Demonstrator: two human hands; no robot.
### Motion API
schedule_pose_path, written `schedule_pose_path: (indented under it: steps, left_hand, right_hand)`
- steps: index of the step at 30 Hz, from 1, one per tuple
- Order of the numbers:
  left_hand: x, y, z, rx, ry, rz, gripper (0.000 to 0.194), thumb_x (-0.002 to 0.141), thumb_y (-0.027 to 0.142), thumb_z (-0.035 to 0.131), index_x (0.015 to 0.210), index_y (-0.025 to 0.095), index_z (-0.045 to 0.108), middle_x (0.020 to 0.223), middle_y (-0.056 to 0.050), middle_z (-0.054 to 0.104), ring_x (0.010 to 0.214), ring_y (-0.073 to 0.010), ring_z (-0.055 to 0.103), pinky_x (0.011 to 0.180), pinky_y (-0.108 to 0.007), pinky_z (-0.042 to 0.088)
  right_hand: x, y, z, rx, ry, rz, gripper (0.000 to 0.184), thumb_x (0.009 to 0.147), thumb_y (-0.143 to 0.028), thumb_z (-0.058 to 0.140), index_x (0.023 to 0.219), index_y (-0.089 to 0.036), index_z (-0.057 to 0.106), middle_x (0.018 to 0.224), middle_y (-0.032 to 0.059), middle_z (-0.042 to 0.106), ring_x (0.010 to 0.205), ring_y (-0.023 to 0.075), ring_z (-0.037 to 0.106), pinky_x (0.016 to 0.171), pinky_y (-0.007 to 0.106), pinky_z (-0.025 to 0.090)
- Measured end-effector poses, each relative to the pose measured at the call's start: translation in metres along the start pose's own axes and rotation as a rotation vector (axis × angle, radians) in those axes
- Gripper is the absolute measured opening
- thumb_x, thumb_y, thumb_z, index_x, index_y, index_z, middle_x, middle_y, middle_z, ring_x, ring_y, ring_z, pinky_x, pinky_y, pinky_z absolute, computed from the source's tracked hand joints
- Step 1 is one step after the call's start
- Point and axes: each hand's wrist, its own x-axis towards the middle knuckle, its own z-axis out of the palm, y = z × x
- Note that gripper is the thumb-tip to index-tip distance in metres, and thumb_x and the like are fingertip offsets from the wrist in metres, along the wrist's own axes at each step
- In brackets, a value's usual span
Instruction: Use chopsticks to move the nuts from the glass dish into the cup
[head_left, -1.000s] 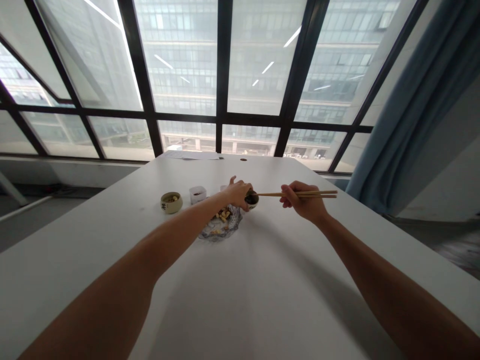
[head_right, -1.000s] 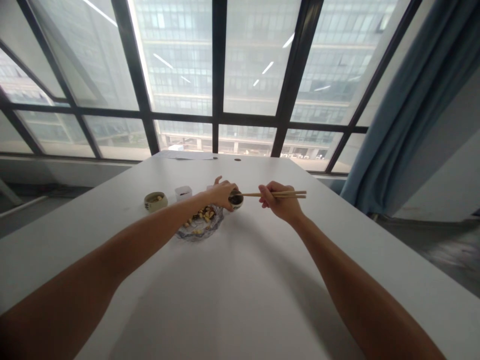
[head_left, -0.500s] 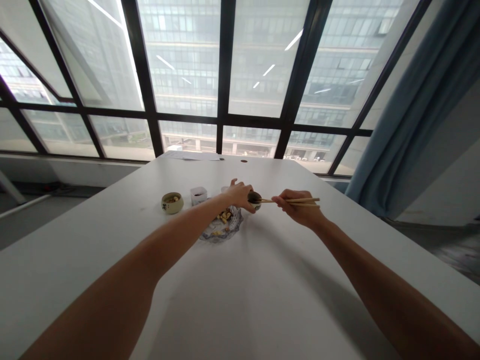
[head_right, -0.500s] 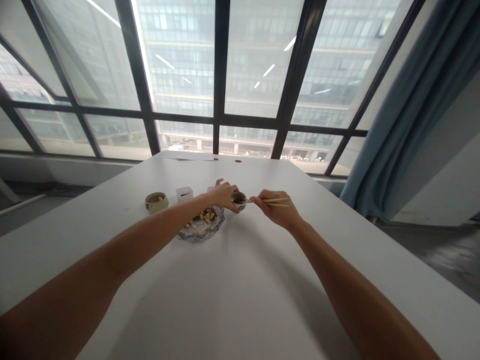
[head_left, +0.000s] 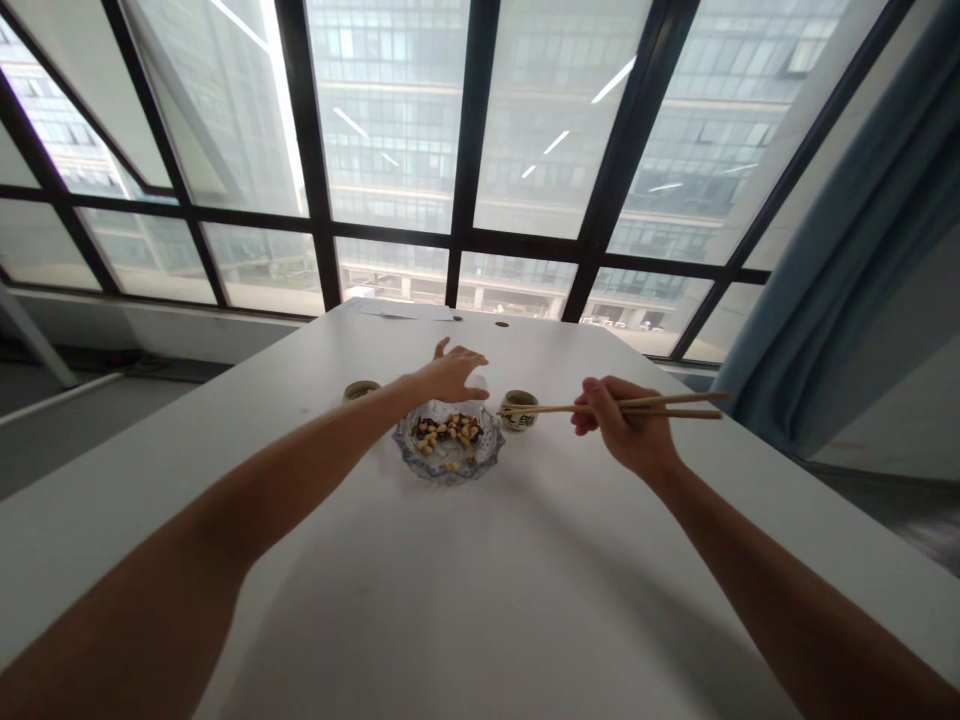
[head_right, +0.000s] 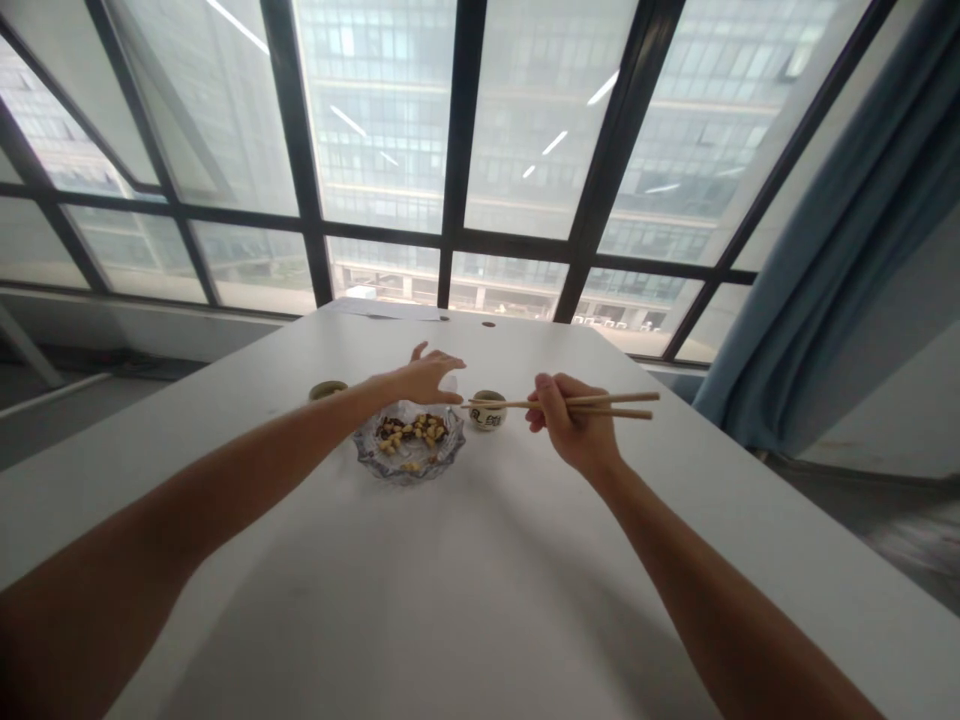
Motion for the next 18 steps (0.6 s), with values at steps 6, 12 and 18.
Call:
schedule_pose_path:
  steps: [6, 12, 18]
  left_hand:
    - [-0.091, -0.063, -0.013, 0.076, 0.315, -0.148, 0.053, 0.092, 0.055, 0.054, 0.131, 0.021, 0.062, 0.143, -0.012, 0.061, 0.137, -0.0311, 0.049, 0.123, -0.054, 0.012]
    - [-0.143, -0.096, 0.012, -0.014, 0.477, -0.352, 0.049, 0.089, 0.054, 0.058, 0.126, 0.022, 0.062, 0.137, -0.013, 0.064, 0.131, -0.0338, 0.054, 0.114, -0.051, 0.037]
    - [-0.152, -0.103, 0.046, -0.270, 0.635, -0.506, 0.058, 0.084, 0.058, 0.063, 0.127, 0.021, 0.055, 0.133, -0.014, 0.062, 0.119, -0.0300, 0.062, 0.104, -0.046, 0.049]
  right_hand:
    - [0.002, -0.001, 0.028, -0.162, -0.430, -0.149, 0.056, 0.095, -0.064, 0.053, 0.061, -0.020, 0.062, 0.052, 0.0025, 0.063, 0.045, 0.0146, 0.057, 0.044, 0.026, 0.042]
    - [0.010, 0.003, 0.064, -0.147, -0.512, -0.189, 0.056, 0.095, -0.065, 0.050, 0.061, -0.021, 0.060, 0.055, 0.0017, 0.064, 0.051, 0.0143, 0.058, 0.052, 0.026, 0.045]
    - [0.010, 0.005, 0.073, -0.053, -0.295, -0.033, 0.056, 0.090, -0.070, 0.056, 0.064, -0.022, 0.064, 0.057, 0.0039, 0.069, 0.049, 0.0167, 0.063, 0.048, 0.026, 0.049]
